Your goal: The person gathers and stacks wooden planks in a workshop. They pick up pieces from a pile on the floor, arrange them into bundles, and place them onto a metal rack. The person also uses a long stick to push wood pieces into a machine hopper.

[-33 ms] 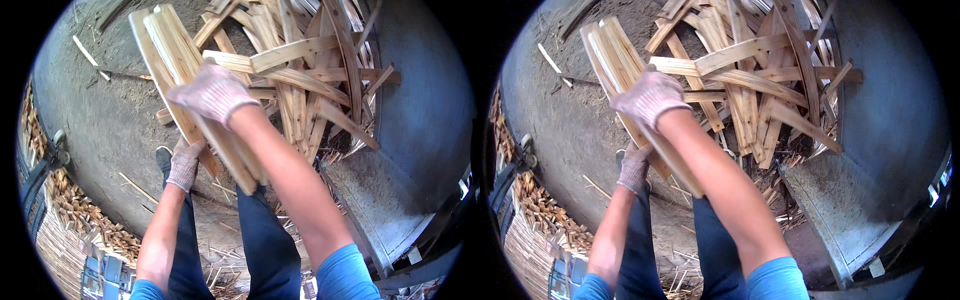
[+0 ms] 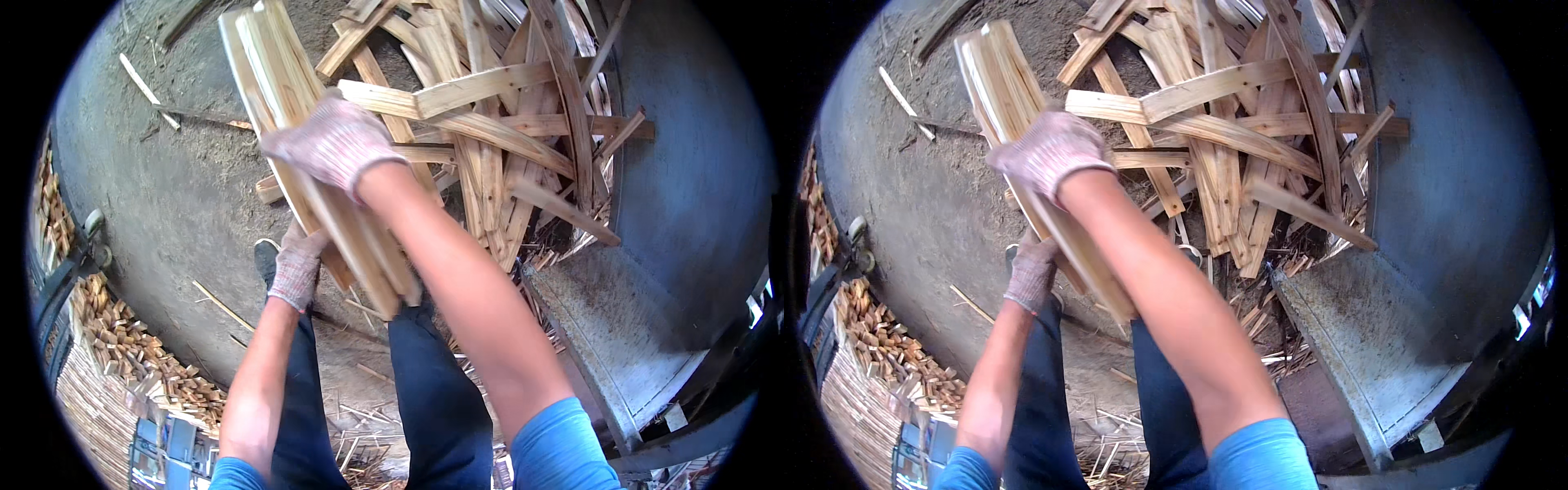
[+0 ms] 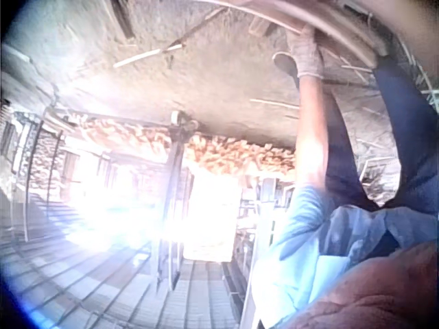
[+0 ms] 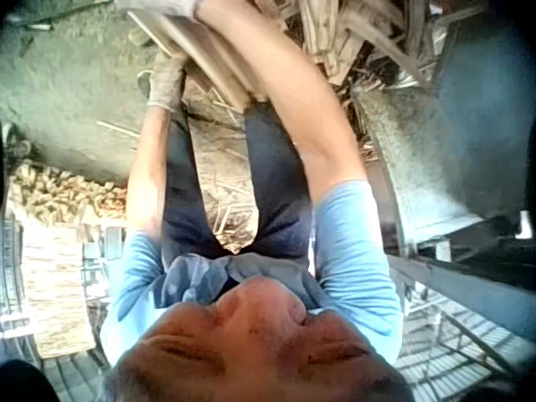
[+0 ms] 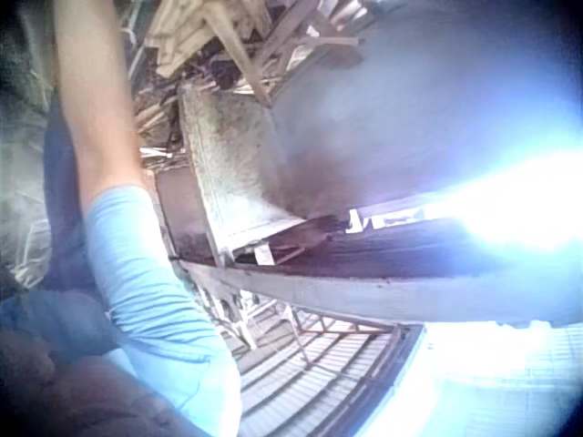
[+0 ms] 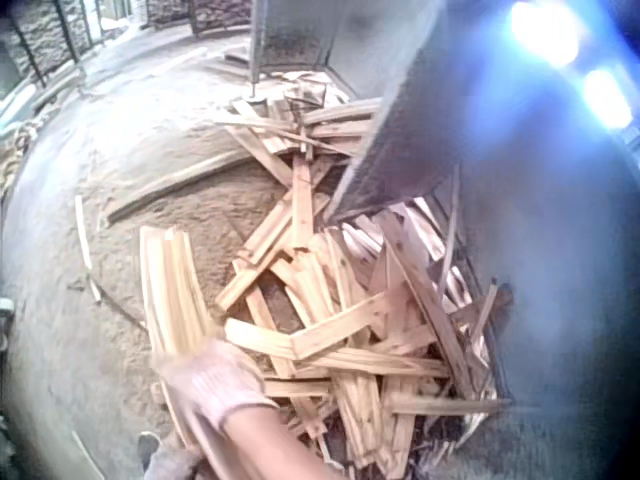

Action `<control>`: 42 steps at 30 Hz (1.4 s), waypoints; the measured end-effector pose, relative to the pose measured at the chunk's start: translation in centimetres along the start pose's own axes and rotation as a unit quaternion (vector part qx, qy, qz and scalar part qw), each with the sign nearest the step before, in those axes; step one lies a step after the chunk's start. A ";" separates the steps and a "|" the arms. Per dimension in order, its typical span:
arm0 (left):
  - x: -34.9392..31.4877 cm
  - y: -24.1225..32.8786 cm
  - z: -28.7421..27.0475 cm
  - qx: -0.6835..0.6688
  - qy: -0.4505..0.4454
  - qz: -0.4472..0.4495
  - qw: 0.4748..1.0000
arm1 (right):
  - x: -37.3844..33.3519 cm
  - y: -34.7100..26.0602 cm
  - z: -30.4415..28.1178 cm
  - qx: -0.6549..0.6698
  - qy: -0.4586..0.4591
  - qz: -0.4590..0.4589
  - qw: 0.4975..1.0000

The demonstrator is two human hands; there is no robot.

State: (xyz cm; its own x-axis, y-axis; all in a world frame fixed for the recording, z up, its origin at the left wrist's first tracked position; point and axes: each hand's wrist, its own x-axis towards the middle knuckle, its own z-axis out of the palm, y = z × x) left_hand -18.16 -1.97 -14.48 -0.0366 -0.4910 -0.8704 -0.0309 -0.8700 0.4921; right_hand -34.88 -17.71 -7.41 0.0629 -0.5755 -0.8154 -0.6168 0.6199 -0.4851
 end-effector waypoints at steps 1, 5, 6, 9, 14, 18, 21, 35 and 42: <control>0.9 -0.4 -1.0 0.054 0.016 0.031 0.998 | 1.2 -0.8 0.9 0.046 -0.006 -0.003 0.999; 6.3 -1.5 -5.6 0.189 0.039 0.041 0.980 | 2.8 0.0 4.6 -0.048 0.127 -0.107 0.985; 7.9 -2.0 -6.9 0.297 0.054 0.044 0.952 | 1.8 0.9 4.7 -0.088 0.181 -0.148 0.968; 10.3 -3.9 -8.6 0.332 0.068 0.060 0.939 | 0.0 10.5 2.4 -0.103 0.399 -0.362 0.836; 9.0 -4.3 -5.3 0.444 0.289 0.223 0.818 | -3.8 18.2 -5.9 -0.307 0.307 0.134 0.891; 4.7 0.9 3.7 0.473 0.081 0.437 0.761 | -3.4 23.5 -4.3 -0.403 0.266 0.148 0.863; 6.3 3.8 9.8 0.589 0.007 0.466 0.660 | -2.3 22.1 -3.6 -0.412 0.279 0.177 0.849; -9.2 1.6 7.3 0.634 -0.082 0.158 0.752 | -4.9 26.9 -7.1 -0.096 0.208 0.185 0.956; -17.9 4.5 4.7 0.626 -0.053 0.069 0.775 | -5.2 25.0 -3.4 -0.022 0.223 0.196 0.955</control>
State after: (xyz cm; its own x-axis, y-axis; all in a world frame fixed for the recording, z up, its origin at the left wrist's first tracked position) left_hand -22.30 3.12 3.34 -0.2050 -0.5112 -0.8347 -0.9622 -0.0513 0.2677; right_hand -53.31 -1.10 -14.21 -0.5129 -0.4801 -0.7116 -0.5577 0.8166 -0.1489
